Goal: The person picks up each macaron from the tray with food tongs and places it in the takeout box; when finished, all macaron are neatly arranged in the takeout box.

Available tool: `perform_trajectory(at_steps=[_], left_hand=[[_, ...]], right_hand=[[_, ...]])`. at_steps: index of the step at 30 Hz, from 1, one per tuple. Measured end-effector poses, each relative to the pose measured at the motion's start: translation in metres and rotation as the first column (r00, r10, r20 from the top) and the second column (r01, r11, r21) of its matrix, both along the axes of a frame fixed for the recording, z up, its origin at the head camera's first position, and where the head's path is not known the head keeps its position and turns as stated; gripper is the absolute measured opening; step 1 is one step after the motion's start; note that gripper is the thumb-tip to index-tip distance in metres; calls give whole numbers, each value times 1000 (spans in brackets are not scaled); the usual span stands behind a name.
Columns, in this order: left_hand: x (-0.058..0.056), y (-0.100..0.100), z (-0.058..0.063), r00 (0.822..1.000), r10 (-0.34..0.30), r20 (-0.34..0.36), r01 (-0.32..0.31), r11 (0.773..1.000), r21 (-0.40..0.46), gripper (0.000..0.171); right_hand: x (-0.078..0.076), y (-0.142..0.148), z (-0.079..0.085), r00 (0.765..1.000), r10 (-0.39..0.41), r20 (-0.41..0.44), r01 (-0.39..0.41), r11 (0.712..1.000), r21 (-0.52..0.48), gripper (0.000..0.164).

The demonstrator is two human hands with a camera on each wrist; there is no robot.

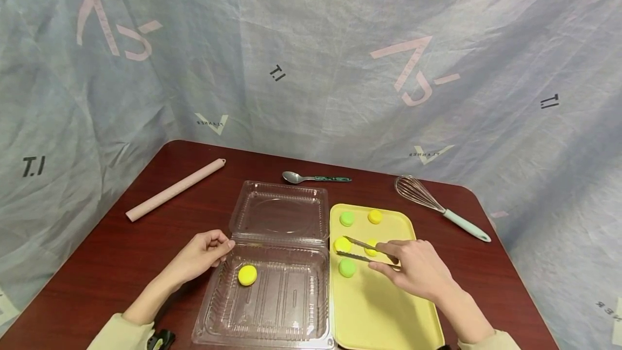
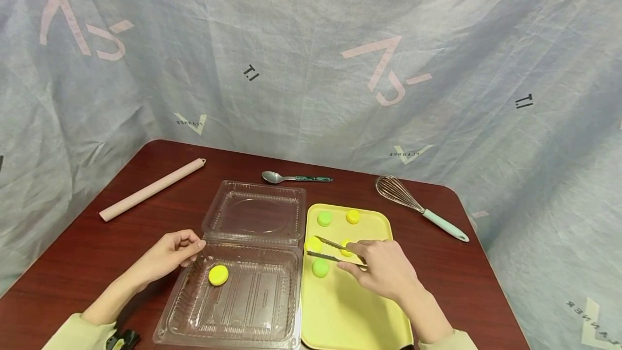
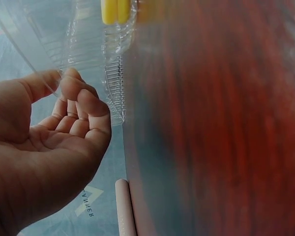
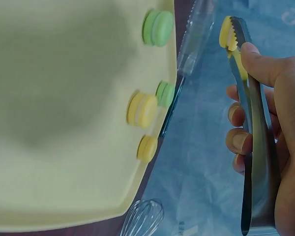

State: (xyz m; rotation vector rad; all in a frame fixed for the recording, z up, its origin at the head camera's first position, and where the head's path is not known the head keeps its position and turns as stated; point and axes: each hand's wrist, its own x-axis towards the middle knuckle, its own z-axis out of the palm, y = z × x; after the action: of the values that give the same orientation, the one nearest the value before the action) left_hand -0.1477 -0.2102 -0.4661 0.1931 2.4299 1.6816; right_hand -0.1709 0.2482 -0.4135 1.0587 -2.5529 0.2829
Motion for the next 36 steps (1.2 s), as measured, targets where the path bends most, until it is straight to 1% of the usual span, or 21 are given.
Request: perform_trajectory(at_steps=[9,12,16,19,26,36], left_hand=[[0,0,0,1000,-1,3,1,1000,2,25],[0,0,0,1000,2,7,-2,1000,4,25],[0,-1,0,1000,3,9,-3,1000,7,24],[0,-1,-1,1000,-2,5,2,1000,6,24],[-1,-1,-2,1000,-10,-4,10,1000,3,25],[-1,-1,-2,1000,-2,0,2,1000,1,25]], right_hand=[[-5,-21,3,1000,31,-4,-31,999,18,25],[-5,-29,3,999,46,-7,-46,999,24,27],[-5,-38,1,998,56,-13,-55,998,41,25],[-5,-45,-1,998,56,-2,-56,997,60,24],[-5,-60,-4,996,88,20,-89,994,67,25],[-3,-78,-5,993,111,48,-115,989,96,32]])
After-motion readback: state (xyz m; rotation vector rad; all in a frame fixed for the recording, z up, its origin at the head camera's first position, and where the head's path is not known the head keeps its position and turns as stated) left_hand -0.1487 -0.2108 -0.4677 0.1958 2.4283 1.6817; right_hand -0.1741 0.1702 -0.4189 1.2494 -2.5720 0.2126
